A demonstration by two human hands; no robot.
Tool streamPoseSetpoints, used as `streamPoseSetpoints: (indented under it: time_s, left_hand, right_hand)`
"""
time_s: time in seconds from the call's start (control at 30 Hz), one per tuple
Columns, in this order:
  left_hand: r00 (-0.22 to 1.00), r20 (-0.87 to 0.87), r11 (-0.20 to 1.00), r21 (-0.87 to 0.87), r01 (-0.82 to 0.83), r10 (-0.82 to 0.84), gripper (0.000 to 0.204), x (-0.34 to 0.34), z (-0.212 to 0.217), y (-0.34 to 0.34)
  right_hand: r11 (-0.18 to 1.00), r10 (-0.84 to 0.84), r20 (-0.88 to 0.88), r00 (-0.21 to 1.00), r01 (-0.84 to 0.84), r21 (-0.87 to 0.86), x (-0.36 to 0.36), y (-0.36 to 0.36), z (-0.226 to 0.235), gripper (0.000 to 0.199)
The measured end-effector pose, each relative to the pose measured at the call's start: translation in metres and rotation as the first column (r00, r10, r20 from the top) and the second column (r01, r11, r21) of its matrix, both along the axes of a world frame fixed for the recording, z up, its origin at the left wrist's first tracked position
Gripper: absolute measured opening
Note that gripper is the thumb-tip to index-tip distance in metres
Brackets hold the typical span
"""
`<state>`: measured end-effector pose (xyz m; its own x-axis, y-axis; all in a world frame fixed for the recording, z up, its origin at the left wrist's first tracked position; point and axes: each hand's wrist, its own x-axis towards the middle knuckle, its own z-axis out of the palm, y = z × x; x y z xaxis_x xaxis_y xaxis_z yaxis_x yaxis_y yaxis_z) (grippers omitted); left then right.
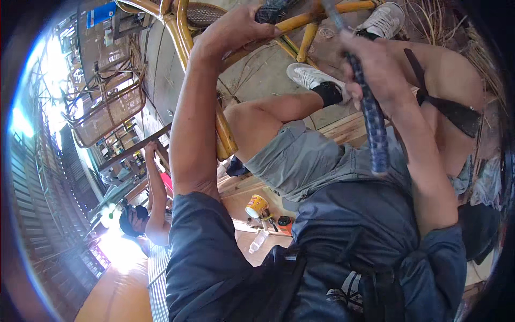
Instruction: The person is wrapping the joints of a bamboo chair with rattan strips, securing them with nails and trimming with a knife.
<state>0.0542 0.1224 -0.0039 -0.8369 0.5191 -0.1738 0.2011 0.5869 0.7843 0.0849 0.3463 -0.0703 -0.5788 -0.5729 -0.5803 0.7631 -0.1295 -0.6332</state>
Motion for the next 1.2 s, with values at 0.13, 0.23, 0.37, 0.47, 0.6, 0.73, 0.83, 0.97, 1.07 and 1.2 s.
streamPoseSetpoints:
  time_s: [0.13,0.23,0.37,0.47,0.6,0.73,0.83,0.97,1.07,1.2]
  left_hand:
    - [0.703,0.467,0.825,-0.465,-0.321,0.536,0.021,-0.013,-0.007,0.006]
    - [0.889,0.298,0.813,-0.569,-0.128,0.348,0.03,-0.009,-0.023,-0.021]
    - [0.904,0.274,0.735,-0.676,-0.061,0.327,0.036,-0.01,-0.031,-0.021]
    - [0.906,0.292,0.743,-0.668,-0.038,0.308,0.039,-0.01,-0.032,-0.028]
    - [0.967,0.145,0.872,-0.476,-0.116,0.208,0.039,-0.006,-0.03,-0.026]
    - [0.916,0.274,0.825,-0.556,-0.099,0.294,0.038,-0.006,-0.024,-0.016]
    - [0.93,0.234,0.845,-0.52,-0.126,0.283,0.035,-0.001,-0.026,-0.012]
    - [0.913,0.292,0.828,-0.555,-0.08,0.283,0.036,-0.006,-0.029,-0.021]
    - [0.907,0.313,0.793,-0.609,-0.036,0.282,0.036,-0.01,-0.034,-0.023]
    - [0.888,0.349,0.845,-0.53,-0.076,0.299,0.04,-0.009,-0.03,-0.022]
  right_hand:
    - [0.996,0.073,-0.002,0.997,-0.073,-0.056,0.007,-0.003,-0.004,0.035]
    - [0.998,0.025,0.0,1.0,-0.025,-0.05,0.002,-0.001,-0.001,0.033]
    - [0.995,0.057,-0.006,0.998,-0.057,-0.082,0.001,-0.002,-0.006,0.035]
    - [0.963,0.241,-0.092,0.966,-0.25,-0.097,0.003,-0.005,-0.01,0.035]
    - [0.999,-0.047,0.004,0.999,0.047,-0.016,0.004,0.003,-0.009,0.035]
    - [0.993,-0.115,0.104,0.988,0.115,0.001,0.012,0.004,-0.017,0.035]
    - [0.997,0.072,0.147,0.987,-0.069,-0.022,0.015,0.011,-0.014,0.033]
    - [0.989,-0.141,0.178,0.974,0.145,-0.014,0.025,0.006,-0.015,0.032]
    - [0.997,-0.066,0.189,0.98,0.07,-0.015,0.024,0.001,-0.015,0.032]
    - [0.998,-0.052,0.105,0.993,0.046,0.052,0.024,0.0,-0.022,0.033]
